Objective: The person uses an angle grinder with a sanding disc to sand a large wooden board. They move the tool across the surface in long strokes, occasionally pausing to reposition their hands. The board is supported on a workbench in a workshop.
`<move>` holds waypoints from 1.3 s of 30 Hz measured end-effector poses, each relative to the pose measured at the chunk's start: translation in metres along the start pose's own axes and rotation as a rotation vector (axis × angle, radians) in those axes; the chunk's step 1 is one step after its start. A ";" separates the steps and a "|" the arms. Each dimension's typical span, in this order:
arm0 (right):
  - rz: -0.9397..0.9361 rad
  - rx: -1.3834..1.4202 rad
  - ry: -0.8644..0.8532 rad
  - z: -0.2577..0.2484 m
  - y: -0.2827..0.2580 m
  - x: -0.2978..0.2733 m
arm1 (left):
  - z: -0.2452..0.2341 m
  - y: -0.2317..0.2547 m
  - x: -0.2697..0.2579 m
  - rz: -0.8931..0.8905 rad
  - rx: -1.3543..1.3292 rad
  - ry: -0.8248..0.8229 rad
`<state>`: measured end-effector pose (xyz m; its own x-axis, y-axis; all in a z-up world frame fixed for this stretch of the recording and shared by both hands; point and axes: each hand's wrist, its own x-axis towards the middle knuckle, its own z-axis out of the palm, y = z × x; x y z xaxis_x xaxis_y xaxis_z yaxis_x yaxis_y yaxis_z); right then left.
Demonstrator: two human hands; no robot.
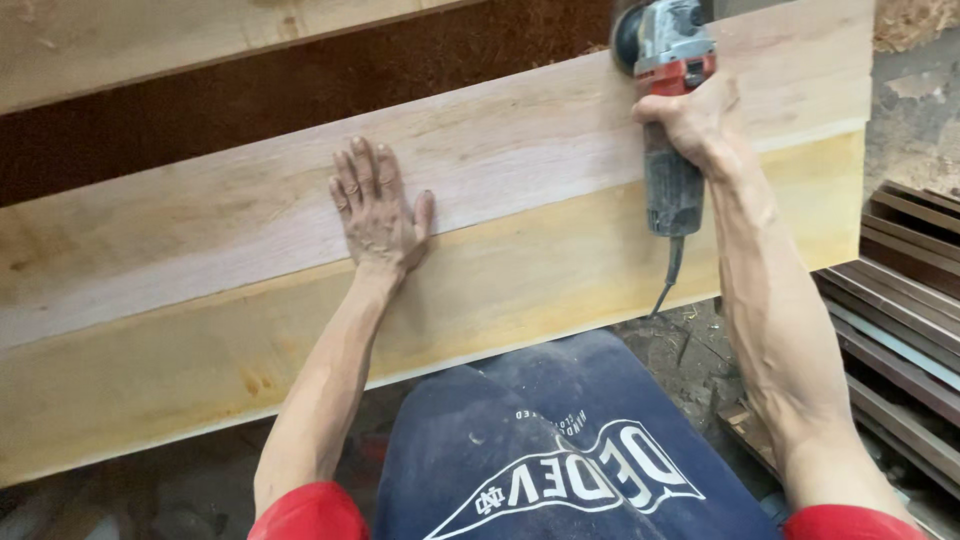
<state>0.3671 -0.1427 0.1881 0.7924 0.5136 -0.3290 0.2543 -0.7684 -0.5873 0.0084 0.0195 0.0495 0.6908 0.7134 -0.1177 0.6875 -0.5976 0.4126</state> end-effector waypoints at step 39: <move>0.026 -0.110 0.114 -0.066 0.075 0.012 | -0.007 0.109 0.070 0.170 0.072 -0.154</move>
<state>0.4326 -0.2191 0.1888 0.8558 0.4512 -0.2529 0.2873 -0.8213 -0.4929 0.1302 0.0061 0.0925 0.8202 0.5395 -0.1901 0.5687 -0.7329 0.3735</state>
